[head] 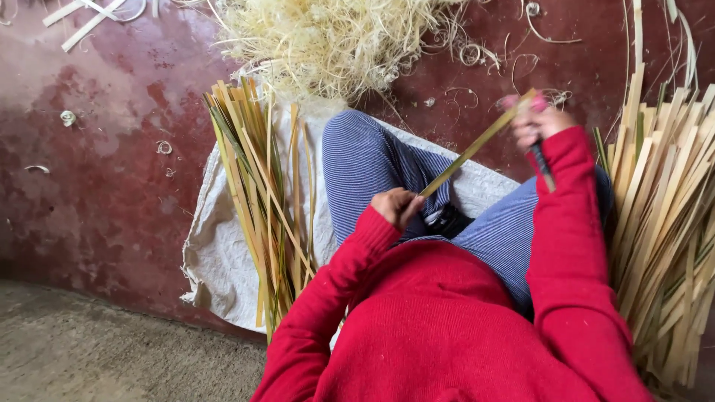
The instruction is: Shaving thin strips from bamboo stalks using a hand knife to prepare material for weaving.
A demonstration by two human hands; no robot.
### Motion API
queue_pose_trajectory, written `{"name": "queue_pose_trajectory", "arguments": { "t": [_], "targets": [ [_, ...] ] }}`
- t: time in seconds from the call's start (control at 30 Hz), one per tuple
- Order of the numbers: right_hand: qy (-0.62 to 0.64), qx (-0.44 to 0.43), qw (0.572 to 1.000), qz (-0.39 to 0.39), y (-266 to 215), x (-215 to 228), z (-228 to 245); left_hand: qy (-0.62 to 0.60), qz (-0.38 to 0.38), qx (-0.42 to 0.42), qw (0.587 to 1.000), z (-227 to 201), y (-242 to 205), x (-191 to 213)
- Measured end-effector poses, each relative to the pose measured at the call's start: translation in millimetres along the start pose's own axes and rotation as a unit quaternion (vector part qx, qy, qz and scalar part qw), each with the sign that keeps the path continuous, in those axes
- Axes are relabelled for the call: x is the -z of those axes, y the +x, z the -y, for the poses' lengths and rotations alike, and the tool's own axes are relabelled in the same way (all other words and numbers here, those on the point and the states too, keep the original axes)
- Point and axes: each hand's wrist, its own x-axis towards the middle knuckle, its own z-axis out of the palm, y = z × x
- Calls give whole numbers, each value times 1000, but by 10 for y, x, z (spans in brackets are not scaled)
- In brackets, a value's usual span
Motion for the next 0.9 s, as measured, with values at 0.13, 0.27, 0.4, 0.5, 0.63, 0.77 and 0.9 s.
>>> {"name": "queue_pose_trajectory", "arguments": {
  "t": [0.13, 0.27, 0.4, 0.5, 0.63, 0.77, 0.9],
  "targets": [
    [198, 29, 979, -28, 24, 670, 509, 20, 71, 28, 997, 206, -214, 369],
    [-23, 88, 975, -201, -411, -680, 572, -24, 59, 170, 983, 6, 53, 338],
    [-24, 43, 981, -189, -402, -1544, 53, -73, 67, 204, 974, -148, 309, 151],
    [-45, 72, 995, -44, -291, -1716, -393, -136, 1, 153, 979, -58, 425, -51],
    [-21, 47, 999, 3, -27, -1541, -809, -187, 5, 147, 971, -5, 513, -210],
    [-20, 39, 999, 15, -23, -1548, -742, -211, -8, 140, 967, -276, 477, -111],
    [-25, 55, 998, -36, -37, -1460, -395, -213, 1, 142, 967, -312, 314, -78]
  ]
}}
